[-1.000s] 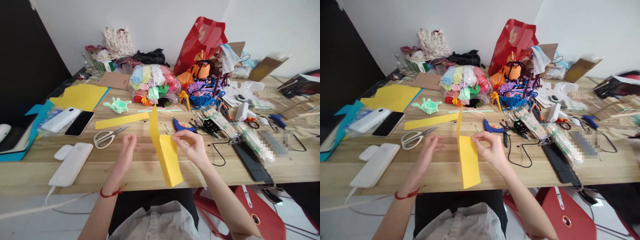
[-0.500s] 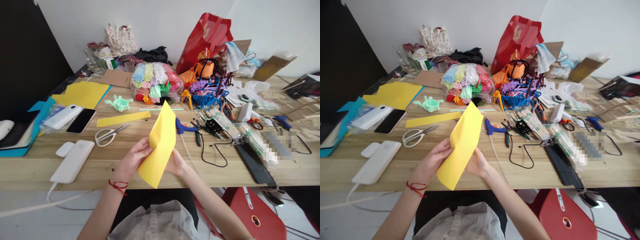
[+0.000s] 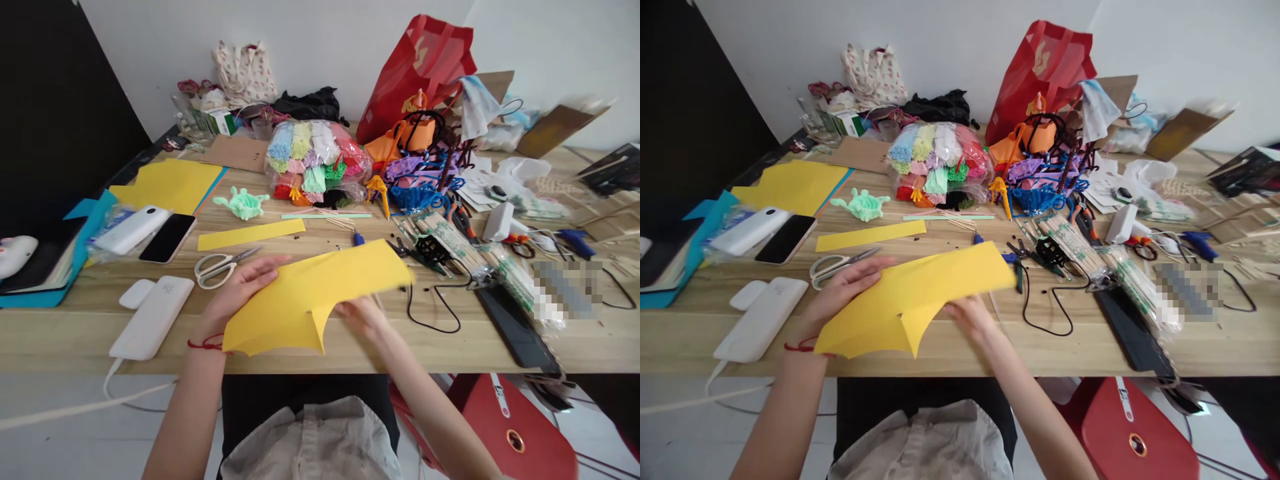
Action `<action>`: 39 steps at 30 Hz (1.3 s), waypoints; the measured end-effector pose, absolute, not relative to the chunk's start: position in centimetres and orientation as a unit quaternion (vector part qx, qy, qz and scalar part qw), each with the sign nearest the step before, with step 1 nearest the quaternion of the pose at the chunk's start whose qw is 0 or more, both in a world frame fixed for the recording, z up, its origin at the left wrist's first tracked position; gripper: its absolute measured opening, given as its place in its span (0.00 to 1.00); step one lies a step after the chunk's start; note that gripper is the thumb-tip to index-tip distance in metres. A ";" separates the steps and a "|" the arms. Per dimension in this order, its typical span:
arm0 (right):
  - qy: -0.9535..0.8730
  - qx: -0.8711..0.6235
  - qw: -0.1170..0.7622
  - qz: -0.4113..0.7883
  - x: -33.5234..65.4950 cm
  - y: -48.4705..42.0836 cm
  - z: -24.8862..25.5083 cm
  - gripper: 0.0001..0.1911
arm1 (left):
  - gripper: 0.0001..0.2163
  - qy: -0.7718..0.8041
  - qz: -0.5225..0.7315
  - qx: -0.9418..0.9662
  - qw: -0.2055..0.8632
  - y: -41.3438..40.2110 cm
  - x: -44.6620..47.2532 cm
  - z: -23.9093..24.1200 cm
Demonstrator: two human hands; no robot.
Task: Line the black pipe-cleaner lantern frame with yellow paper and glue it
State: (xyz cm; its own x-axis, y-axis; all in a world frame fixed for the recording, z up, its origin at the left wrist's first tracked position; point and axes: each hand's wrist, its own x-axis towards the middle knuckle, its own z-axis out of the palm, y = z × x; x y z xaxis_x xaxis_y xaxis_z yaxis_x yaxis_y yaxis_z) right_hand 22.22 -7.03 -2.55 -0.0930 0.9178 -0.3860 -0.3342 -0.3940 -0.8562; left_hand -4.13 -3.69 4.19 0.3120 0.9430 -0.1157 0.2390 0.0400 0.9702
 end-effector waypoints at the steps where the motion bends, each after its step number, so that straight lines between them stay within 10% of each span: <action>1: -0.308 -0.515 0.477 0.642 23.4 -7.1 -2.7 0.27 | 0.20 0.504 0.309 0.638 0.493 -2.9 -4.8 3.9; 10: -0.407 -0.644 0.446 0.470 27.7 -11.0 -4.3 0.34 | 0.19 0.601 0.286 0.725 0.176 -4.9 -1.3 0.7; 39: -0.627 -0.656 0.324 0.267 27.9 -11.8 -5.0 0.11 | 0.29 0.547 0.082 0.832 0.044 -10.5 2.8 -3.9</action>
